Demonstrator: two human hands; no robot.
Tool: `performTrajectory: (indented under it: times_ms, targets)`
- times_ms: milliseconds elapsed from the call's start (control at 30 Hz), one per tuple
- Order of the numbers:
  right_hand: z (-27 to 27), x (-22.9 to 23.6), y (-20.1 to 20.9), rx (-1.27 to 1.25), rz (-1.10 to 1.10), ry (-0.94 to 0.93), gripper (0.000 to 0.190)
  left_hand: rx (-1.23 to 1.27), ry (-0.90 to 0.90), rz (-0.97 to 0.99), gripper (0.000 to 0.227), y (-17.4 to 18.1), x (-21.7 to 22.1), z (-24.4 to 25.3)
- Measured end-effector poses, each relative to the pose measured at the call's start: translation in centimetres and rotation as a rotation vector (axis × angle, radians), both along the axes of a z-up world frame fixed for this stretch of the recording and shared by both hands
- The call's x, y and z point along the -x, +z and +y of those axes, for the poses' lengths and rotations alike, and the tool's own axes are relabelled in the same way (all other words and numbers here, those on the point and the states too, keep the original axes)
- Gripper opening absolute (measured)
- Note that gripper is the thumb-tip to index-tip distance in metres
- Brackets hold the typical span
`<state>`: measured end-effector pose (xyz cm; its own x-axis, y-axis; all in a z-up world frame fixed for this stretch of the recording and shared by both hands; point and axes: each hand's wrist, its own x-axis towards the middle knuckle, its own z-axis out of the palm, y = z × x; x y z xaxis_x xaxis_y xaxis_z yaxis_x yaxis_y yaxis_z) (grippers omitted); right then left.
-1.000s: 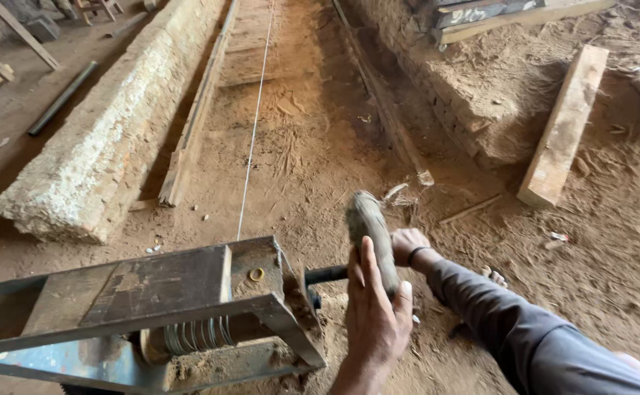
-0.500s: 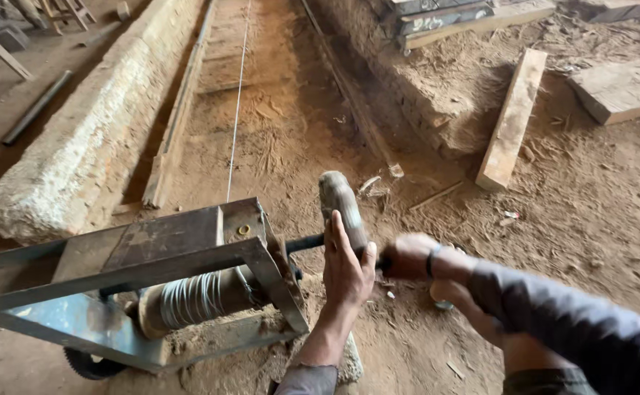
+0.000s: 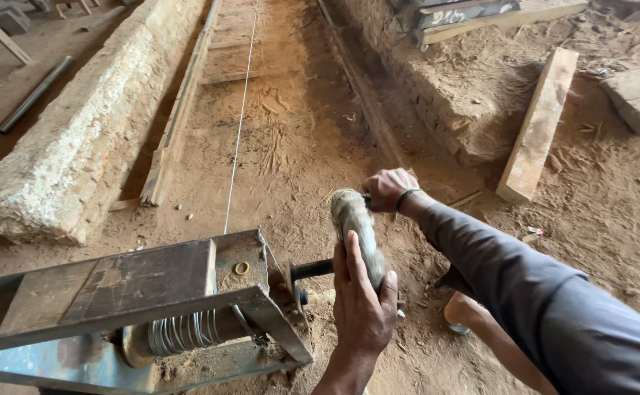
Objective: The person turns a large winch handle by hand in a continuous circular motion, winding a cable onto a drum.
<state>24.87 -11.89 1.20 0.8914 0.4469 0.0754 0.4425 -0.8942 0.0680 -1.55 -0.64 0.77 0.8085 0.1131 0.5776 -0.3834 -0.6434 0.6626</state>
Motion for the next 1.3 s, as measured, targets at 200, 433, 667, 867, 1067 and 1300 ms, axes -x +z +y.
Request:
performTrajectory:
  times_ms: [200, 433, 667, 867, 1067, 1300]
  targets:
    - [-1.1, -1.6, -11.3, 0.023, 0.177, 0.015, 0.030, 0.066, -0.045, 0.022, 0.088, 0.8, -0.2, -0.3]
    - [-3.0, 11.1, -13.4, -0.086, 0.451, -0.054, 0.034, 0.018, -0.029, 0.189, 0.092, 0.4, -0.4, -0.3]
    - [-6.7, 22.5, -6.0, -0.045, 0.475, 0.063, 0.030, -0.033, -0.013, 0.025, 0.093, -0.5, 1.4, -1.2]
    - [-6.2, 18.8, 2.3, -0.111, -0.039, 0.151, 0.035, 0.067, 0.020, 0.090, 0.088, -0.8, 1.6, -2.0]
    - [-2.5, 6.9, 3.7, -0.257, -0.360, 0.198, 0.039, 0.051, -0.014, 0.108, 0.087, 1.0, 1.5, -1.0]
    - [-0.8, 0.7, -10.3, -0.059, 0.101, 0.002, 0.032, 0.074, -0.030, 0.086, 0.091, 0.3, -0.6, 1.0]
